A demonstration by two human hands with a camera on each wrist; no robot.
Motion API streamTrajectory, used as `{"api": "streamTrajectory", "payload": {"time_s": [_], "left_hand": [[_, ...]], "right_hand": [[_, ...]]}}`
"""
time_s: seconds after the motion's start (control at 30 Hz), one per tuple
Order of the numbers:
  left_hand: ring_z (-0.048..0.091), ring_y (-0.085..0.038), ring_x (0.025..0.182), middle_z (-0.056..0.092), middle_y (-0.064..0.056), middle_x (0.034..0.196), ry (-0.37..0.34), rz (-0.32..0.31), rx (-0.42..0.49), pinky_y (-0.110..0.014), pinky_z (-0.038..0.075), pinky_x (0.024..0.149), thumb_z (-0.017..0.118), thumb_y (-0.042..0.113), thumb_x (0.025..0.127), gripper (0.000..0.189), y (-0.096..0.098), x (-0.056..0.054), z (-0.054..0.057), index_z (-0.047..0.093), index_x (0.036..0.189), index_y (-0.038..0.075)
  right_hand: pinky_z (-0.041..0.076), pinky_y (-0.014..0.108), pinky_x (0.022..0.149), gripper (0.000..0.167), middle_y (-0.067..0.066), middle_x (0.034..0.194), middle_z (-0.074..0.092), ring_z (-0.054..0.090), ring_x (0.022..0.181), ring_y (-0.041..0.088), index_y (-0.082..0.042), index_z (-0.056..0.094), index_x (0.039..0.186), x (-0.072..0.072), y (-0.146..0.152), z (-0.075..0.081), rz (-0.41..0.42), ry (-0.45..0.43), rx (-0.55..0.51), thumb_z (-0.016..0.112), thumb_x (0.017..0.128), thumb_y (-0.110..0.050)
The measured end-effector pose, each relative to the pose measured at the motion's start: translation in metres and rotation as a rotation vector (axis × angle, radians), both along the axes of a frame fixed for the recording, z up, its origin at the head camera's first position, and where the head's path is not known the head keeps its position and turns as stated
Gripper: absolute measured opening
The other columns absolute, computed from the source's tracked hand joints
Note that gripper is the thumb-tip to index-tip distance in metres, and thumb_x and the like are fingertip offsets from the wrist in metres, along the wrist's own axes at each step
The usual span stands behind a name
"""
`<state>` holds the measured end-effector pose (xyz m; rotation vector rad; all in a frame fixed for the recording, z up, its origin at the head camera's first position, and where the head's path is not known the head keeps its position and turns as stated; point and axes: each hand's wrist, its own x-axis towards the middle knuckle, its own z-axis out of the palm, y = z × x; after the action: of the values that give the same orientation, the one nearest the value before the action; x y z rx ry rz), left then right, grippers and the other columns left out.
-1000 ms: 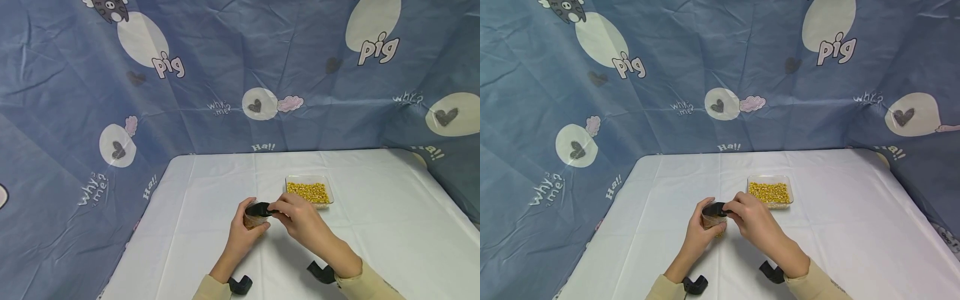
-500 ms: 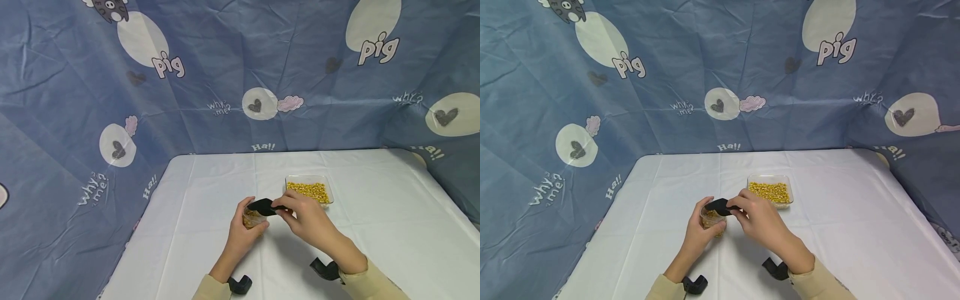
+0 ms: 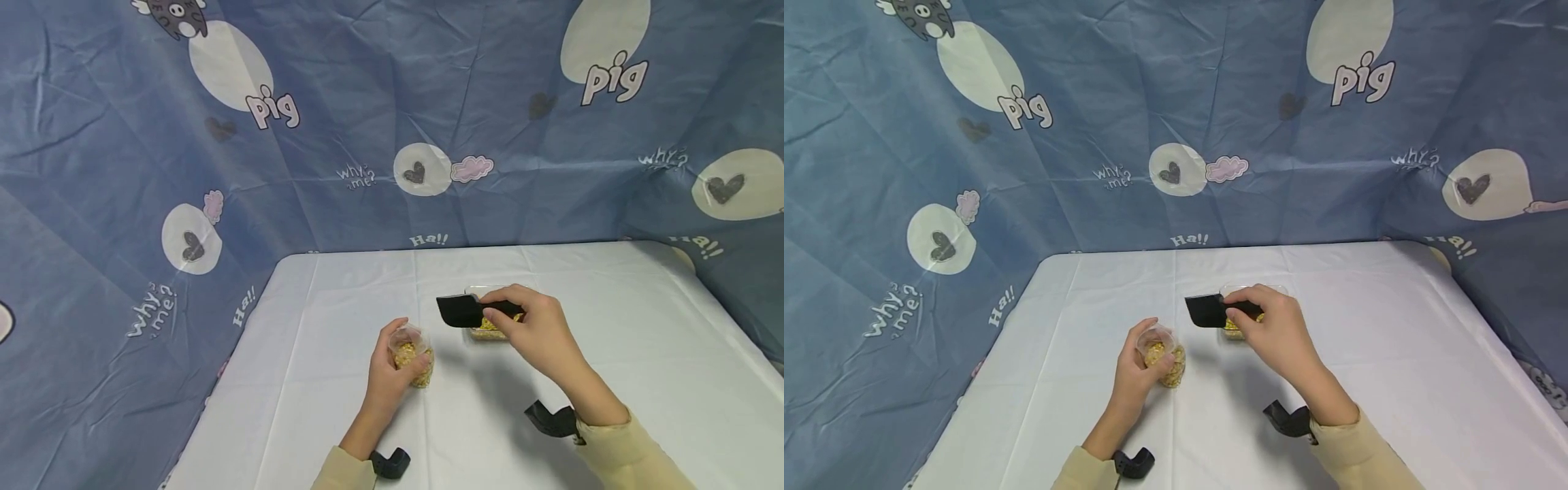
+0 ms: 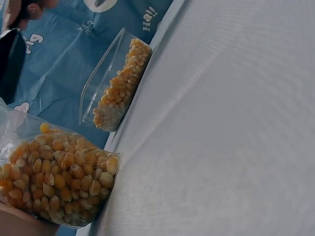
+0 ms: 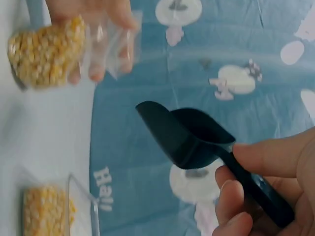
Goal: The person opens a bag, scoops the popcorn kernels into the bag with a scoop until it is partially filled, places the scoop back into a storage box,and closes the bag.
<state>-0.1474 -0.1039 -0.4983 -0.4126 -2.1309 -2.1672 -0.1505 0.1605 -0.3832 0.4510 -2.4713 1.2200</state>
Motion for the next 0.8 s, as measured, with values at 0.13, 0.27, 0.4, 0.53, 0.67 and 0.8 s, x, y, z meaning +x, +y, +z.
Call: {"api": "streamTrajectory", "payload": {"time_s": [0.13,0.27,0.4,0.53,0.67,0.8], "left_hand": [[0.06,-0.028,0.113,0.057,-0.013,0.131,-0.018,0.012,-0.027,-0.031,0.052,0.088,0.076,0.009,0.09,0.07,0.001,0.0,0.001,0.041,0.149,0.022],[0.057,-0.029,0.116,0.054,-0.014,0.132,-0.033,0.021,-0.075,-0.031,0.05,0.089,0.077,0.01,0.089,0.072,0.002,0.005,0.012,0.041,0.15,0.02],[0.058,-0.031,0.114,0.054,-0.016,0.132,-0.048,0.012,-0.068,-0.031,0.051,0.088,0.077,0.01,0.089,0.071,0.004,0.012,0.028,0.041,0.15,0.018],[0.058,-0.031,0.114,0.054,-0.017,0.131,-0.047,0.016,-0.069,-0.032,0.05,0.088,0.077,0.01,0.089,0.07,0.005,0.015,0.033,0.042,0.149,0.018],[0.057,-0.03,0.117,0.054,-0.016,0.133,-0.045,0.017,-0.089,-0.034,0.049,0.092,0.077,0.012,0.089,0.071,0.004,0.015,0.033,0.041,0.15,0.019],[0.055,-0.03,0.12,0.053,-0.015,0.135,-0.039,0.012,-0.102,-0.041,0.047,0.096,0.077,0.012,0.089,0.072,0.004,0.012,0.03,0.04,0.15,0.016]], "right_hand": [[0.047,0.031,0.057,0.017,-0.003,0.107,0.073,0.06,0.072,0.015,-0.024,0.077,0.106,-0.01,0.016,-0.004,-0.099,-0.05,0.011,0.076,0.092,-0.015],[0.045,0.034,0.056,0.015,0.005,0.108,0.073,0.058,0.065,0.019,-0.021,0.076,0.109,-0.02,0.032,-0.011,-0.174,-0.12,0.033,0.072,0.095,-0.02],[0.045,0.036,0.057,0.016,0.01,0.107,0.073,0.061,0.07,0.021,-0.019,0.076,0.111,-0.027,0.045,-0.017,-0.217,-0.181,0.049,0.07,0.097,-0.024],[0.045,0.037,0.058,0.018,0.014,0.109,0.072,0.064,0.077,0.024,-0.016,0.076,0.112,-0.031,0.053,-0.021,-0.232,-0.2,0.061,0.069,0.097,-0.025],[0.045,0.037,0.057,0.018,0.018,0.112,0.071,0.064,0.078,0.026,-0.013,0.076,0.112,-0.034,0.057,-0.026,-0.235,-0.199,0.078,0.069,0.097,-0.022],[0.044,0.036,0.056,0.017,0.019,0.107,0.071,0.062,0.07,0.024,-0.011,0.076,0.111,-0.038,0.061,-0.033,-0.242,-0.184,0.11,0.069,0.097,-0.018]]}}
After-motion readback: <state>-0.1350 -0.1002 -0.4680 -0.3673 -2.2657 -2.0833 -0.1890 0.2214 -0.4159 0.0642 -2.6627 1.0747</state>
